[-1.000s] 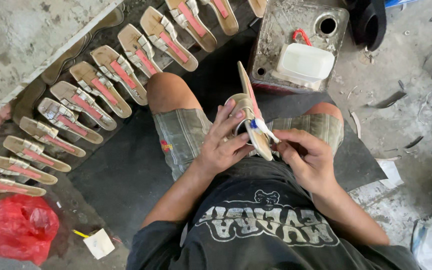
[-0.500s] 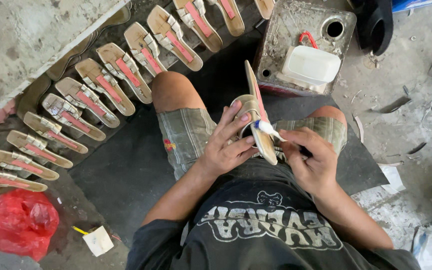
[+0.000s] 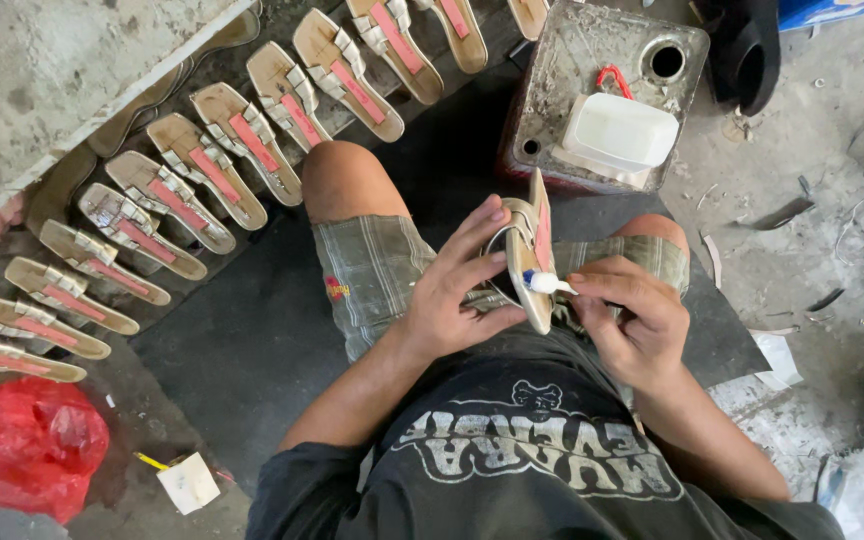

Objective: The person sits on the floor and scrubs the soles of multiple sandals using a toothbrush. They repeatedly dip the brush into a container of liquid and scrub the bottom of each sandal before placing it back on a nearby shelf.

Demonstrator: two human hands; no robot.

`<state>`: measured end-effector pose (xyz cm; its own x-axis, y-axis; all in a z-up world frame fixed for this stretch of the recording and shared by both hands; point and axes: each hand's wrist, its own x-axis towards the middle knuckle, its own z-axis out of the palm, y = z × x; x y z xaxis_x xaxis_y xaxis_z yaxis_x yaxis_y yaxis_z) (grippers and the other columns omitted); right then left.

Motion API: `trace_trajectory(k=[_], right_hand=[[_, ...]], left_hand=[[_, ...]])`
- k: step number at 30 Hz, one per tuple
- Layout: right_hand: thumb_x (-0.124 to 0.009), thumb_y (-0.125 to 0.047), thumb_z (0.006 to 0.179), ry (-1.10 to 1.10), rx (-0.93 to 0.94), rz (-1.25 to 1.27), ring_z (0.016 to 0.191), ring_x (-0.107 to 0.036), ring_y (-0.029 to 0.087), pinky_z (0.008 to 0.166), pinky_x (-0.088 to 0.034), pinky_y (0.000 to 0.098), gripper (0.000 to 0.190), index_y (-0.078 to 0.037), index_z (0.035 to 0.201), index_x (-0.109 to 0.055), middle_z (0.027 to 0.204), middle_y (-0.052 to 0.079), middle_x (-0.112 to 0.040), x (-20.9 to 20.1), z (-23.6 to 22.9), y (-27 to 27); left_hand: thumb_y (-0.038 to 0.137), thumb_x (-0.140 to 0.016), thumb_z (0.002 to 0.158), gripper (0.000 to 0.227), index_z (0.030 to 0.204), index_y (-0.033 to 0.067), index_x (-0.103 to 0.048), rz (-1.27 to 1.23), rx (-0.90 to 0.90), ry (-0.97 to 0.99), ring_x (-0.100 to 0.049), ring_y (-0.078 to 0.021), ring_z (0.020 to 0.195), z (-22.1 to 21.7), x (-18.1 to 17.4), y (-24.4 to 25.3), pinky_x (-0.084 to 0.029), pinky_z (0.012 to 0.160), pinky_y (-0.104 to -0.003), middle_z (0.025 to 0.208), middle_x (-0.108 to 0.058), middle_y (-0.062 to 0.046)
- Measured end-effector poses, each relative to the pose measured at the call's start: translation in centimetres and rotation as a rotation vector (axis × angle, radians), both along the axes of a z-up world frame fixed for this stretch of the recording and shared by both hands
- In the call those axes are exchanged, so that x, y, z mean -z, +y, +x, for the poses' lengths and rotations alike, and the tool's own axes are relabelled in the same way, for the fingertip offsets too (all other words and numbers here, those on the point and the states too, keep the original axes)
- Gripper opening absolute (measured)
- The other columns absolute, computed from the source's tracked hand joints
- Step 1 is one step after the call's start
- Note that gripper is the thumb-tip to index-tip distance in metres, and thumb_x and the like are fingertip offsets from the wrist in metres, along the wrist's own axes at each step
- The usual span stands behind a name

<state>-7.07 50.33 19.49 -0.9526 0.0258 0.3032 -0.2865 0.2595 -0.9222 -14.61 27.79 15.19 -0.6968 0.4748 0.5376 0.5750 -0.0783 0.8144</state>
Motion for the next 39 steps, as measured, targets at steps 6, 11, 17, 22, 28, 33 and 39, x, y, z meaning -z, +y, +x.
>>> trace_trajectory(k=[6,11,17,22,28,33,39], right_hand=[[-0.063,0.009,0.097,0.010,0.044,0.049,0.083,-0.068,0.019,0.070,-0.053,0.0261,0.017,0.002,0.111,-0.067,0.099,0.013,-0.071,-0.1,-0.2,0.2],[-0.066,0.007,0.094,0.050,-0.010,0.070,0.080,-0.069,0.018,0.072,-0.054,0.0274,0.014,0.000,0.106,-0.068,0.097,0.013,-0.072,-0.7,-0.3,0.3],[-0.065,0.008,0.097,0.064,0.063,0.130,0.089,-0.071,0.022,0.075,-0.055,0.0267,0.014,0.002,0.109,-0.068,0.105,0.017,-0.072,-0.7,-0.1,0.6],[-0.067,0.008,0.092,0.095,-0.044,0.119,0.080,-0.071,0.019,0.071,-0.056,0.0274,0.015,0.002,0.106,-0.068,0.098,0.016,-0.072,-1.2,-0.1,1.1],[-0.067,0.008,0.091,0.096,-0.025,0.146,0.082,-0.071,0.020,0.069,-0.056,0.0275,0.017,0.001,0.106,-0.068,0.097,0.015,-0.071,-1.3,0.2,1.6],[-0.067,0.010,0.090,0.155,-0.036,0.202,0.083,-0.071,0.022,0.069,-0.056,0.0282,0.019,-0.001,0.106,-0.067,0.097,0.015,-0.071,-1.6,-0.4,1.9],[-0.066,0.013,0.086,0.199,-0.030,0.228,0.085,-0.070,0.024,0.071,-0.056,0.0293,0.022,0.001,0.105,-0.067,0.098,0.016,-0.071,-1.9,-1.0,2.2]], left_hand=[[0.021,-0.093,0.085,0.081,0.150,0.0194,-0.045,0.039,0.067,-0.102,-0.043,-0.0383,0.153,0.4,-0.9,0.5,-0.041,0.127,-0.047,0.164,-0.043,-0.018],[0.023,-0.094,0.082,0.087,0.152,0.0199,-0.044,0.089,0.050,-0.222,-0.047,-0.0366,0.151,0.7,-1.7,0.3,-0.043,0.124,-0.044,0.164,-0.044,-0.022],[0.023,-0.096,0.081,0.093,0.156,0.0245,-0.041,0.132,0.169,-0.236,-0.043,-0.0340,0.154,0.9,-2.2,0.5,-0.043,0.126,-0.041,0.163,-0.040,-0.021],[0.016,-0.095,0.083,0.095,0.159,0.0230,-0.039,0.191,0.190,-0.385,-0.038,-0.0324,0.157,1.3,-2.6,0.4,-0.043,0.126,-0.041,0.166,-0.036,-0.021],[0.011,-0.093,0.087,0.094,0.160,0.0160,-0.034,0.307,0.294,-0.541,-0.035,-0.0272,0.156,2.1,-2.5,0.6,-0.038,0.131,-0.042,0.171,-0.030,-0.019],[0.016,-0.092,0.085,0.102,0.164,0.0080,-0.028,0.278,0.312,-0.702,-0.041,-0.0261,0.155,2.8,-3.0,0.4,-0.041,0.128,-0.043,0.169,-0.033,-0.017],[0.021,-0.092,0.084,0.107,0.166,0.0047,-0.025,0.296,0.361,-0.852,-0.045,-0.0258,0.151,3.0,-3.5,0.5,-0.043,0.128,-0.045,0.165,-0.039,-0.016]])
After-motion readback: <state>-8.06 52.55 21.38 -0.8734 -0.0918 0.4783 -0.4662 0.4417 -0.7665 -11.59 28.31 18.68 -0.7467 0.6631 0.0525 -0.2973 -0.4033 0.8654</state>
